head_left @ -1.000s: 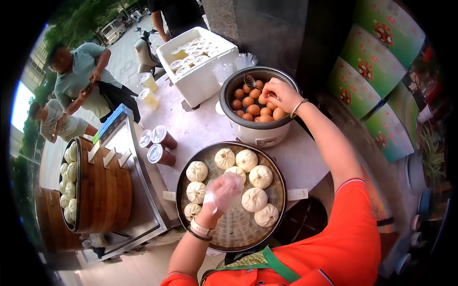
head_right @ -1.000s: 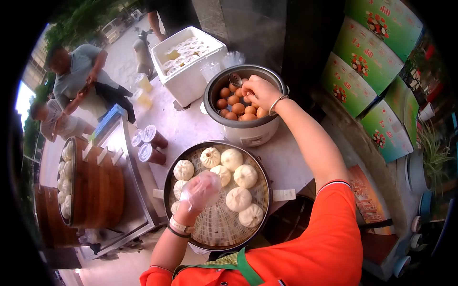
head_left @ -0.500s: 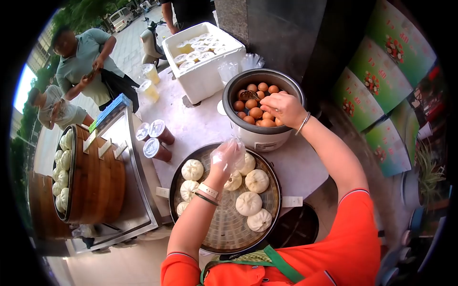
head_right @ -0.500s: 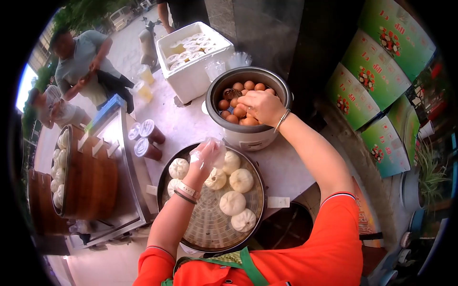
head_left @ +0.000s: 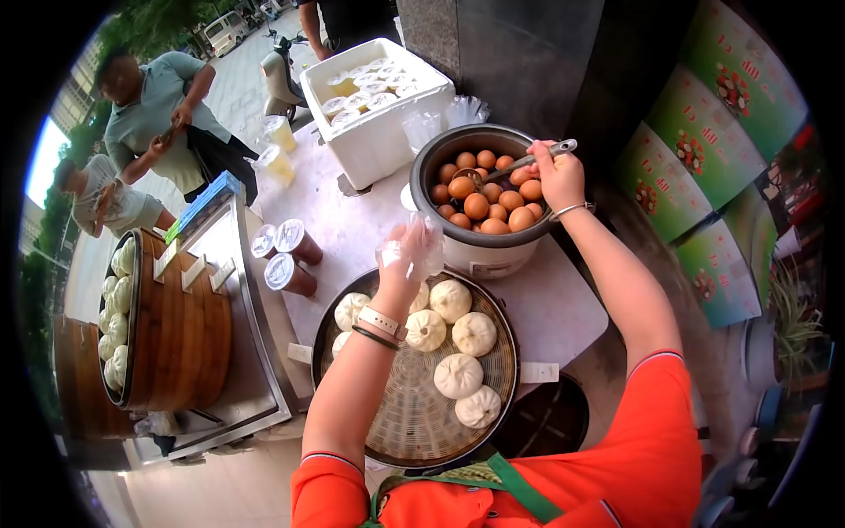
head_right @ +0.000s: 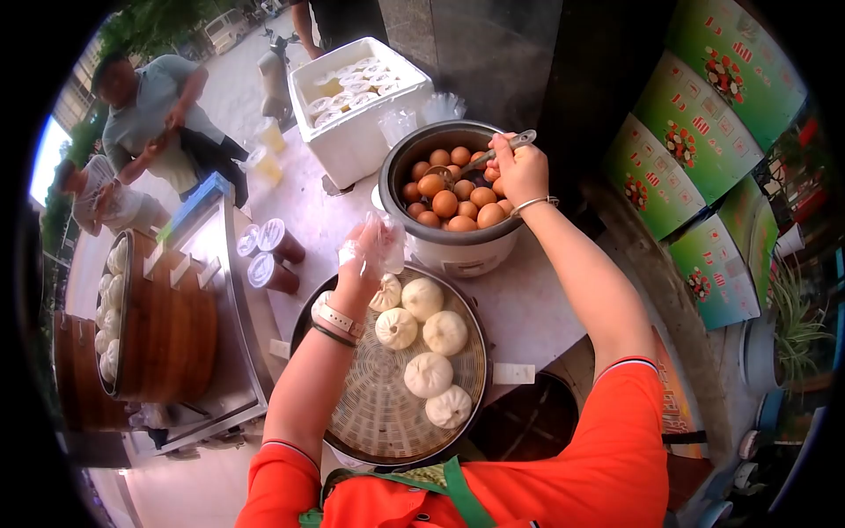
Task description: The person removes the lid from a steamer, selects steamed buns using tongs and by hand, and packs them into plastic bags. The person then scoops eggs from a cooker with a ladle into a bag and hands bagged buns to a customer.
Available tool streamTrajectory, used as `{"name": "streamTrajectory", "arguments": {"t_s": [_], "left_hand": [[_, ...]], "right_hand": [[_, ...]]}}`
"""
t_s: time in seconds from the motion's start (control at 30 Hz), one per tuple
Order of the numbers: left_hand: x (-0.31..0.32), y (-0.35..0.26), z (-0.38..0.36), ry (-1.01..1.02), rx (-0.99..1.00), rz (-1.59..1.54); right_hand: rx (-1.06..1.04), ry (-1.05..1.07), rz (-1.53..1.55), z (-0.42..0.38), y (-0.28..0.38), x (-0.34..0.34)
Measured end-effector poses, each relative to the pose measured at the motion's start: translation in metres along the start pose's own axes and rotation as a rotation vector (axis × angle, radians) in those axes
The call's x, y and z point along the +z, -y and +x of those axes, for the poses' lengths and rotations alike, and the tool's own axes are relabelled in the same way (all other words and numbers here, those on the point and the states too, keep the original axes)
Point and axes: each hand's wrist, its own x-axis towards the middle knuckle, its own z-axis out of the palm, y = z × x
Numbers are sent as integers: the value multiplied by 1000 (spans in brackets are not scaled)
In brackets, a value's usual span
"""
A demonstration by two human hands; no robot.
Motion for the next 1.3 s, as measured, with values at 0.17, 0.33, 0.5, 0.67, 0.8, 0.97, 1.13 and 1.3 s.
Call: {"name": "streamTrajectory", "arguments": {"t_s": [0.17,0.33,0.5,0.67,0.8,0.97,1.13,1.3], "left_hand": [[15,-9,37,99,113,282],[54,-7,70,84,-213,-510],[57,4,79,-15,-310,-775],[27,0,70,41,-303,-786],[24,-4,55,-44,-292,-697],[10,-1,59,-23,-302,-819],[20,-9,58,-12,-259,-701],[20,-5,68,-3,-232,-599]], "right_hand": [[8,-69,64,6,33,-11],[-488,94,-129,-34,97,-14],[-703,250,-313,-45,90,-33],[-763,301,-376,-45,29,-17],[-670,393,-371,-47,18,-9],[-220,80,-136,-36,8,-8],[240,-130,284,-5,16,-21],[-165,101,-58,-14,21,-16]]}}
